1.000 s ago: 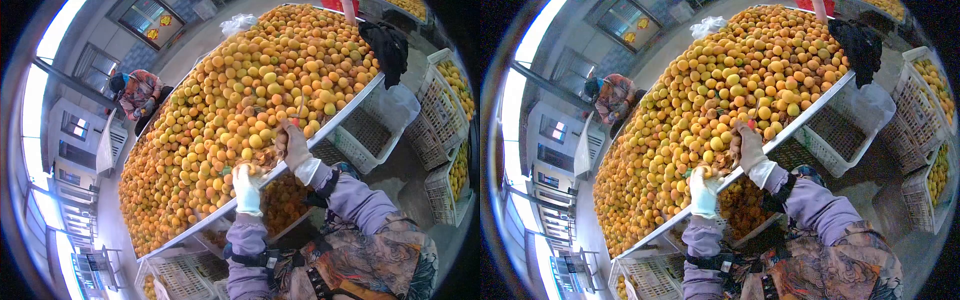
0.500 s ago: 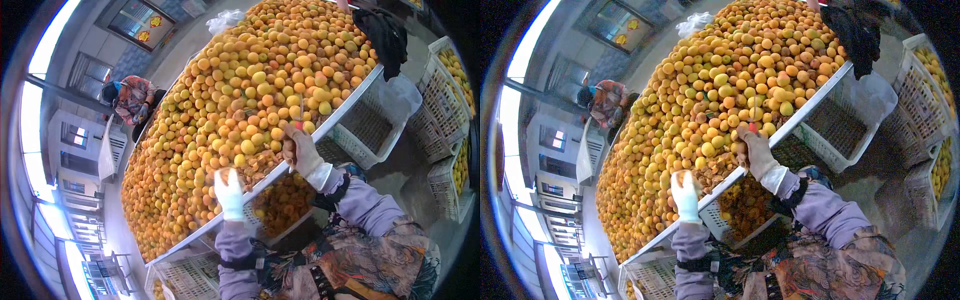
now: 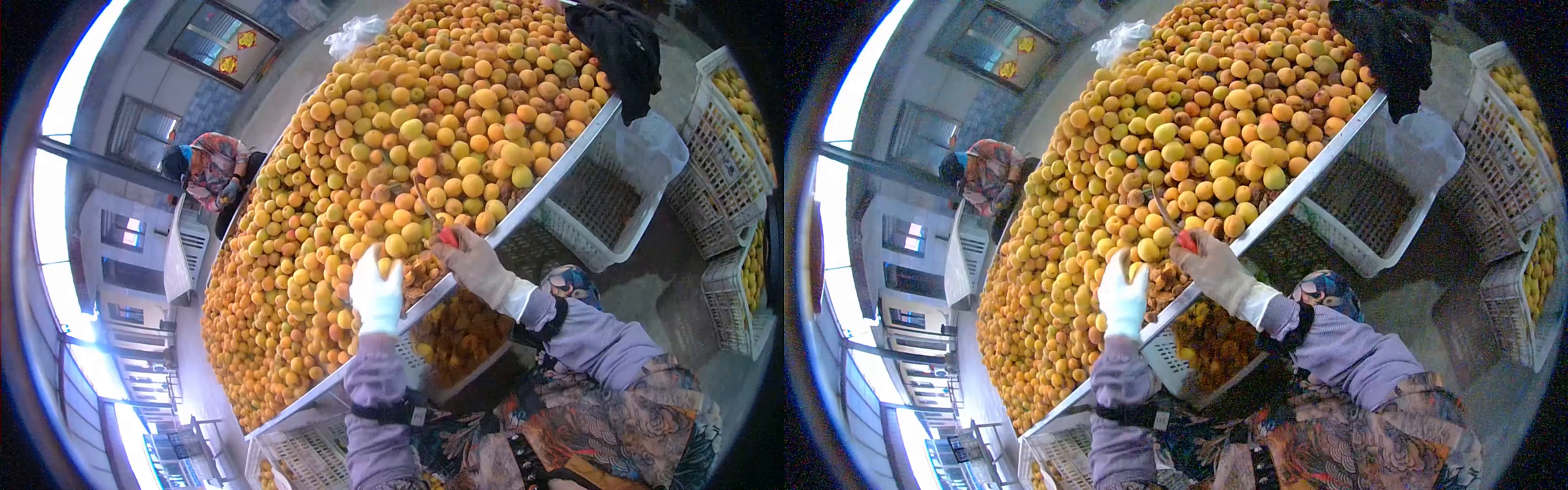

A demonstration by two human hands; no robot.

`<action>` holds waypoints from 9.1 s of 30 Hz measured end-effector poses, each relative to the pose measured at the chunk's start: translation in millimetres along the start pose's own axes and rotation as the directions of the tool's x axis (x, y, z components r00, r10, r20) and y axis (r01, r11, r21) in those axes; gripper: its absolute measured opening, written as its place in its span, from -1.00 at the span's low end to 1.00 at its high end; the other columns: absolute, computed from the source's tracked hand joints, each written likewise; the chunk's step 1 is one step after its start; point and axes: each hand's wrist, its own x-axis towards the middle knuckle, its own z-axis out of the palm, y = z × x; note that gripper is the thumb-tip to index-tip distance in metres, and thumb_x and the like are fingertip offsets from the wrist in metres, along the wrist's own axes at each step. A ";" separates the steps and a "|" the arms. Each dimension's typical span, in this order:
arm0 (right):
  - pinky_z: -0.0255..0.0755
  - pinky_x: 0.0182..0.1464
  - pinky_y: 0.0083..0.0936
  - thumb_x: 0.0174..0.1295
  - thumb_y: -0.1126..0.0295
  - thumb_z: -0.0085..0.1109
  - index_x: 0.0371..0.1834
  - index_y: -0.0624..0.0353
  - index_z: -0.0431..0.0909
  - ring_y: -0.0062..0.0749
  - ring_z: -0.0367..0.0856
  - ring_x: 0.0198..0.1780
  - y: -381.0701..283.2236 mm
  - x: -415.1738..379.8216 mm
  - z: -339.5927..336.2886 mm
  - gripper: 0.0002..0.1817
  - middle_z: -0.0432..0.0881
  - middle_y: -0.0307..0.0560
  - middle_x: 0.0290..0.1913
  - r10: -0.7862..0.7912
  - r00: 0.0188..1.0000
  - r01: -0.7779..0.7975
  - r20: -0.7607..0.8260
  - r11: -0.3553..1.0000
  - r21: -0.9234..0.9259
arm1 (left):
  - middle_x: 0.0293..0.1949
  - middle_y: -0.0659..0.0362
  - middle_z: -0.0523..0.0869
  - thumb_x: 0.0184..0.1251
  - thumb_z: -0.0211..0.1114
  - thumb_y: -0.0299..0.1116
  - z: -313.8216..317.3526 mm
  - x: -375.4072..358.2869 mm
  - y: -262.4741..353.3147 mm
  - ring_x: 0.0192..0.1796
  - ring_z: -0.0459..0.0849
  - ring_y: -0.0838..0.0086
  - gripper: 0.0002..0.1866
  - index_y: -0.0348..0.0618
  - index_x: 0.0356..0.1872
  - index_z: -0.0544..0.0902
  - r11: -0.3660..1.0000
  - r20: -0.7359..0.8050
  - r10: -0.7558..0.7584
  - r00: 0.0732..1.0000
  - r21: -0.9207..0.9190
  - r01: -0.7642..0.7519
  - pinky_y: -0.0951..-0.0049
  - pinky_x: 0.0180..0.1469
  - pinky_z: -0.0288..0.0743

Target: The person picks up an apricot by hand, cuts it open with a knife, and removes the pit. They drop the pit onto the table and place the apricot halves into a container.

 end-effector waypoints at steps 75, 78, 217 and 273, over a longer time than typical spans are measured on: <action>0.00 -0.79 -0.70 0.38 0.01 -0.29 -0.29 0.11 0.45 -0.71 0.14 -0.79 -1.7 -144.2 30.9 -0.58 0.26 -0.39 -0.73 0.523 0.564 -0.362 0.639 0.852 -0.378 | -0.05 0.10 0.57 0.36 0.12 -0.13 -63.6 -196.9 41.6 -0.06 0.53 0.51 -0.51 -0.35 0.11 0.41 -0.027 0.376 -0.261 0.889 -0.923 0.383 0.55 0.00 0.40; 0.00 -0.78 -0.69 0.38 -0.01 -0.29 -0.31 0.11 0.47 -0.70 0.14 -0.79 -2.5 -145.2 29.9 -0.55 0.26 -0.39 -0.73 0.535 0.569 -0.372 0.624 0.845 -0.385 | -0.13 0.12 0.58 0.38 0.08 -0.09 -62.9 -193.8 48.8 -0.16 0.55 0.53 -0.53 -0.33 0.05 0.45 -0.002 0.334 -0.300 0.893 -0.937 0.350 0.55 -0.11 0.46; 0.11 -0.72 -0.64 0.30 0.03 -0.09 -0.38 -0.03 0.53 -0.66 0.28 -0.70 19.8 -153.6 31.7 -0.68 0.33 -0.39 -0.71 0.634 0.730 -0.504 0.256 0.752 -0.425 | -0.12 0.00 0.59 0.41 0.03 -0.18 -44.2 -173.0 77.0 -0.09 0.60 0.33 -0.60 -0.31 0.06 0.40 -0.060 0.327 -0.402 0.855 -0.941 0.332 0.36 0.03 0.47; 0.00 -0.76 -0.65 0.38 -0.03 -0.20 -0.35 0.11 0.46 -0.65 0.13 -0.80 27.5 -158.1 29.8 -0.56 0.27 -0.35 -0.74 0.518 0.723 -0.382 0.457 0.851 -0.360 | -0.16 0.10 0.57 0.38 0.01 0.06 -20.4 -196.1 23.7 -0.10 0.56 0.37 -0.49 -0.24 -0.02 0.47 -0.288 0.526 -0.412 0.744 -0.850 0.441 0.33 0.04 0.45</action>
